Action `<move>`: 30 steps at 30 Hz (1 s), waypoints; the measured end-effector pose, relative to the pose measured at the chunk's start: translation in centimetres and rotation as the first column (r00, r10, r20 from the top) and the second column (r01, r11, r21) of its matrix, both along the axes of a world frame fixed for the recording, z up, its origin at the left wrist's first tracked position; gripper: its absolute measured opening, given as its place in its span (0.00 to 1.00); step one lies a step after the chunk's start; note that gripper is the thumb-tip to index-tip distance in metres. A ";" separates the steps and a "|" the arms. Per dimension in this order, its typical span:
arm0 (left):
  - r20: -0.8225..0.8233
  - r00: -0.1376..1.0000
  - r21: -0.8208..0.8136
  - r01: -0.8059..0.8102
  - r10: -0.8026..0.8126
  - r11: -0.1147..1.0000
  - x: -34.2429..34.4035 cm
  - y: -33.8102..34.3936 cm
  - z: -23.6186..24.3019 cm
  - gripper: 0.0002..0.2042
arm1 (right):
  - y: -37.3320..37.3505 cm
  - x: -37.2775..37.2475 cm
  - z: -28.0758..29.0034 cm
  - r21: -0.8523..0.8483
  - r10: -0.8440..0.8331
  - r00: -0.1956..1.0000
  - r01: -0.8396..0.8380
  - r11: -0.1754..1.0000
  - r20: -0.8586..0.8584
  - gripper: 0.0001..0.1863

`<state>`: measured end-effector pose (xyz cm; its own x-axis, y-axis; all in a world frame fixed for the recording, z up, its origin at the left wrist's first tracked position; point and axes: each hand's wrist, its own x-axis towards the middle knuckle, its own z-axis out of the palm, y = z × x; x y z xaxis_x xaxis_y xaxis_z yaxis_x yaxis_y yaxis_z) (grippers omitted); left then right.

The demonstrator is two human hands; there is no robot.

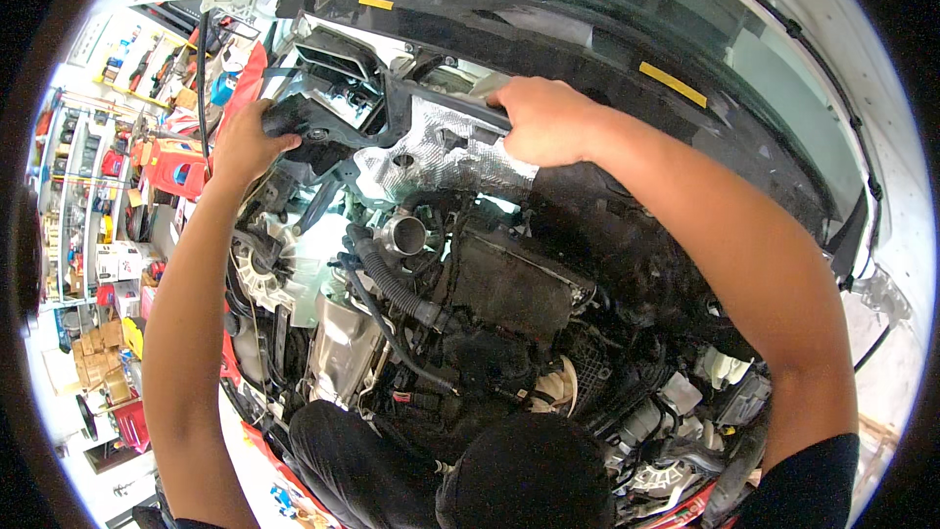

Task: The person aligns and fits a plastic cowl panel and trim over the vehicle engine compartment bulkhead by hand.

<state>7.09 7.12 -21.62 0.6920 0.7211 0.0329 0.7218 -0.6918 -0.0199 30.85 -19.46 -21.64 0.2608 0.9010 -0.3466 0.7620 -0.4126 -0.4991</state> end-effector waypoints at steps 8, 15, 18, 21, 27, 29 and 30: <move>0.073 0.995 0.060 -0.066 0.062 0.996 -1.2 -3.3 -3.3 0.28 | -2.3 -1.3 -1.8 0.083 0.080 0.989 -0.091 0.992 0.125 0.20; 0.162 0.986 0.053 0.024 -0.032 0.998 -5.0 -0.5 -7.3 0.25 | 0.1 -4.9 -2.4 -0.034 0.138 0.982 -0.134 0.990 0.127 0.18; 0.131 0.991 0.013 -0.020 0.018 1.000 -5.5 -0.7 -7.5 0.25 | -1.0 -6.3 -3.1 0.018 0.140 0.978 -0.145 0.989 0.156 0.16; 0.113 0.993 0.027 -0.038 0.035 0.999 -5.9 -0.9 -8.2 0.26 | -1.4 -6.4 -3.3 0.041 0.068 0.994 -0.072 0.997 0.088 0.17; -0.017 0.992 -0.005 -0.124 0.123 0.992 -7.0 -0.9 -8.2 0.28 | 0.6 -4.9 -3.3 -0.026 0.177 0.977 -0.175 0.984 0.115 0.20; -0.011 0.997 0.081 -0.078 0.080 0.994 -8.6 1.4 -7.0 0.33 | 0.8 -5.3 -2.5 -0.020 0.209 0.975 -0.208 0.978 0.070 0.22; 0.018 0.999 0.146 0.026 -0.029 0.989 -6.2 -0.6 -6.2 0.37 | 0.0 -4.9 -3.0 -0.070 0.228 0.973 -0.226 0.972 0.029 0.25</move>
